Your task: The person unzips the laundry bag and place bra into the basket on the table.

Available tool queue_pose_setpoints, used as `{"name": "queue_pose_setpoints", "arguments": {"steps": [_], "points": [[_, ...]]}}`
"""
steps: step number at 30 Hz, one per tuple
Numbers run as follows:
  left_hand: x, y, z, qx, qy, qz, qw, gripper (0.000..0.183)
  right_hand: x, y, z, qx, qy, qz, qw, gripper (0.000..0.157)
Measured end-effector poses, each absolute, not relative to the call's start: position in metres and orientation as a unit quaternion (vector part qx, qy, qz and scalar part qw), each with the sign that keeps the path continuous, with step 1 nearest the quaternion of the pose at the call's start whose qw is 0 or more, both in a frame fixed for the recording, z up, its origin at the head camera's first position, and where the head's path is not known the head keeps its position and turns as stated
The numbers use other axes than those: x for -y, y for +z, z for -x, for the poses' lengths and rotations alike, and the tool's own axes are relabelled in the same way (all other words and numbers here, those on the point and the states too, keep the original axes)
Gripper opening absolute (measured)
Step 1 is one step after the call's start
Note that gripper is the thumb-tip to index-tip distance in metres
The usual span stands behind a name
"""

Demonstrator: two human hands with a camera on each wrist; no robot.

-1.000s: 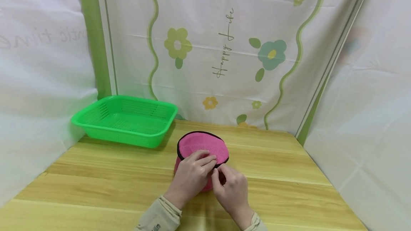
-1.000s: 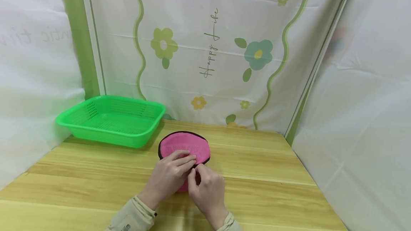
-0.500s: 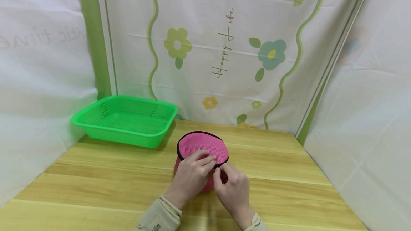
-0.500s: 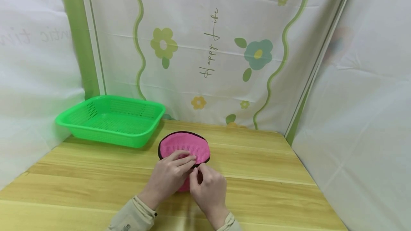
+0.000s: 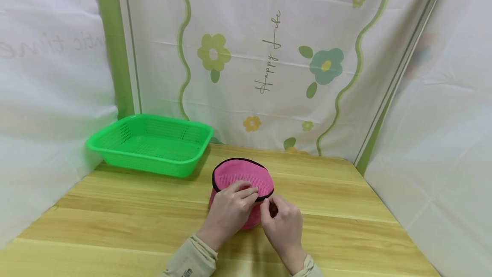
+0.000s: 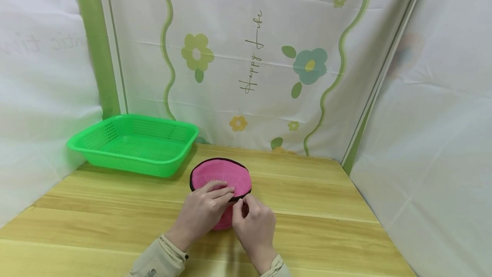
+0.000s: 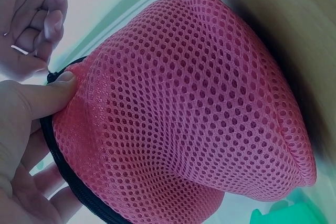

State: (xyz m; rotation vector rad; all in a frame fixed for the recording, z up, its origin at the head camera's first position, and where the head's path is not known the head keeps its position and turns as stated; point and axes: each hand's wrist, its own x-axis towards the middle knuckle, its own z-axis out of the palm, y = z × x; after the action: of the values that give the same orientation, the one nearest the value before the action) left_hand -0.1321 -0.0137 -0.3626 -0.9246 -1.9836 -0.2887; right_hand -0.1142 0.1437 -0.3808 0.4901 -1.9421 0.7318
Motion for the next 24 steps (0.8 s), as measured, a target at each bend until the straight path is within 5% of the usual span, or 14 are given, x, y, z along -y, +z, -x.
{"name": "queue_pose_setpoints", "arguments": {"steps": [24], "points": [[0.0125,-0.3650,0.1328,0.795,-0.160,0.393,0.434,0.023,-0.1376,-0.3828,0.1122,0.766,0.314,-0.298,0.475,0.020]]}}
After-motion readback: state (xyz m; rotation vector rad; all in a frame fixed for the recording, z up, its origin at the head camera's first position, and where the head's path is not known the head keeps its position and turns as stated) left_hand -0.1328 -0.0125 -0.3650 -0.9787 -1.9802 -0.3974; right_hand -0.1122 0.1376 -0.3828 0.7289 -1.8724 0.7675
